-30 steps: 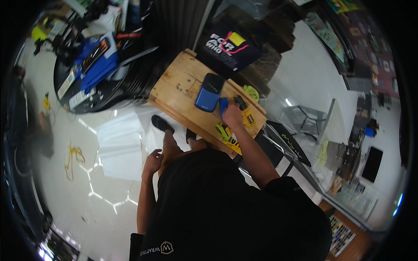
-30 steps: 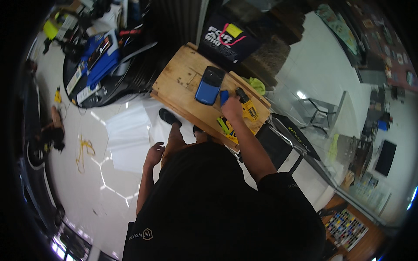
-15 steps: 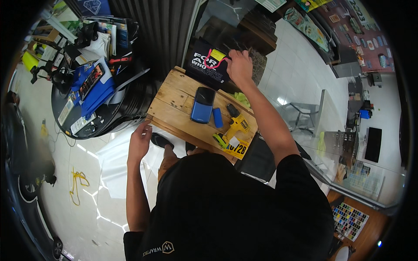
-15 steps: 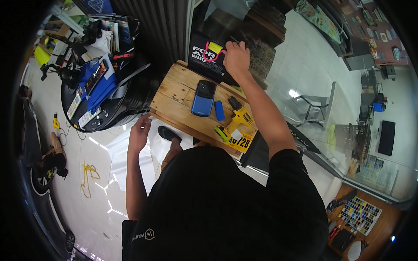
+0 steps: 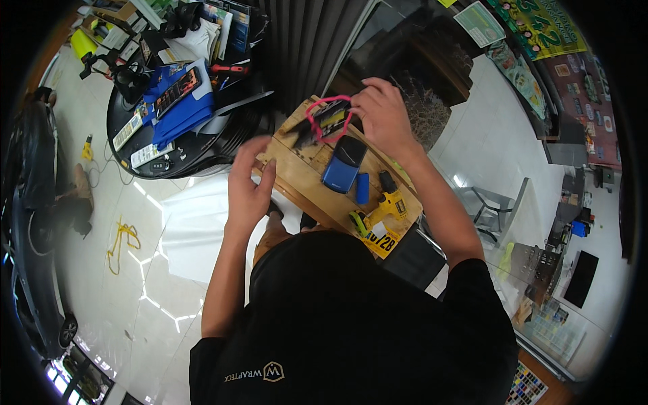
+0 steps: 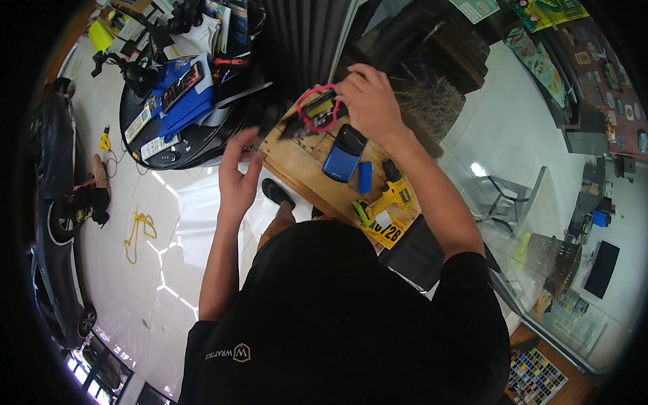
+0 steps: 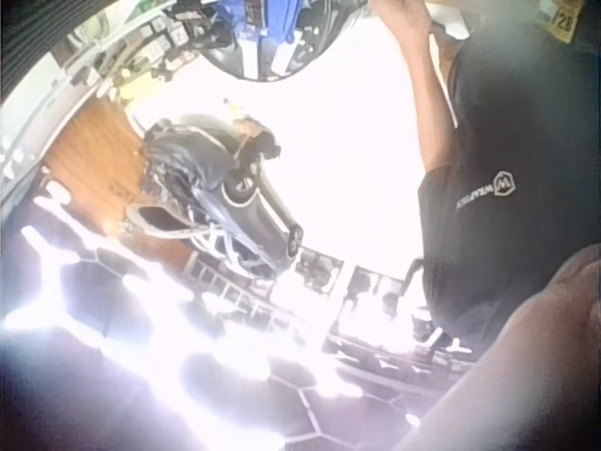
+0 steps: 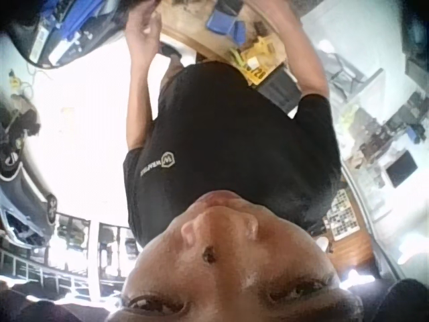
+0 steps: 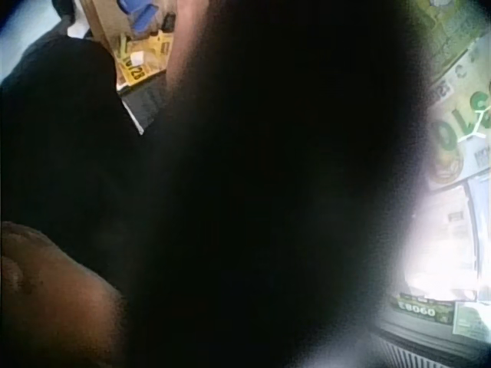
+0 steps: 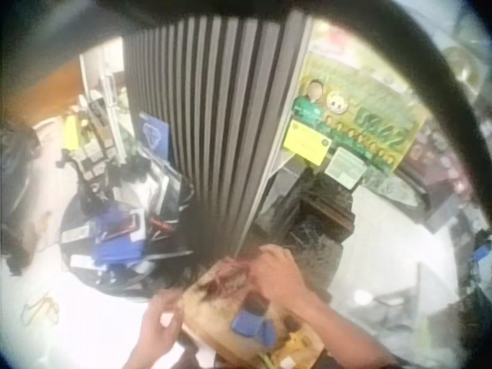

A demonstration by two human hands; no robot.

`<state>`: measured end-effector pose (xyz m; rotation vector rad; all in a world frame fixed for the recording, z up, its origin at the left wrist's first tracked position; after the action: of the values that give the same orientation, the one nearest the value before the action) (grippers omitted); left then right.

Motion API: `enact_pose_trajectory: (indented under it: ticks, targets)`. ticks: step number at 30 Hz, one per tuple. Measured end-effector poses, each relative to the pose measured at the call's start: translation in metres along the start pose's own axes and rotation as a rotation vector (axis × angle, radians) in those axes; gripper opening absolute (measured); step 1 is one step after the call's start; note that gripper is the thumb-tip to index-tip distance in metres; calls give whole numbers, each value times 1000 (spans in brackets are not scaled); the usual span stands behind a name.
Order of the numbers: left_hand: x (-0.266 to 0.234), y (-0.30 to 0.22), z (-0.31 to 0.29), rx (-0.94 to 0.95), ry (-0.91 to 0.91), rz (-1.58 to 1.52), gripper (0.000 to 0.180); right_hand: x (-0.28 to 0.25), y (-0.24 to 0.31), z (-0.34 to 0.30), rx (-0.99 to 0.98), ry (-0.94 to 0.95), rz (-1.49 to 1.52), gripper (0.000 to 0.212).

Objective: The person unpacks a black bag on a wooden crate, removes a blue box, opens it, and takes out a small bottle. They then walk toward a white car while holding the bottle and a blue cloth.

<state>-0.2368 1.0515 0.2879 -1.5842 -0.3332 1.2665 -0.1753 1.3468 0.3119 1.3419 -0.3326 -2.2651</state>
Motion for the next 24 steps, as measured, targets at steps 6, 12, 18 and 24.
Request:
enact_pose_trajectory:
  ticks: [6,12,18,24]
  targets:
    - [29,4,21,97,31,206,50,24,-15,4,67,77,43,16]
    - [56,7,14,-92,157,13,42,22,-11,-8,198,82,14,30]
    - [63,-22,50,125,112,125,37,19,12,-3,289,115,217,29]
    - [66,-10,62,-7,351,44,51,23,15,-9,296,87,256,24]
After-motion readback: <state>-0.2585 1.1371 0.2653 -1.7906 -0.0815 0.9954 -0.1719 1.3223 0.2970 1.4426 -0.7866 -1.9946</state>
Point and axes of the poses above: each hand's wrist, its own z-axis towards the middle knuckle, its own x-axis out of the palm, y = z × x, the point moved 2 cm from there along z, towards the middle knuckle, and after that the axes turned 15 degrees about z, right-handed, at the moved point
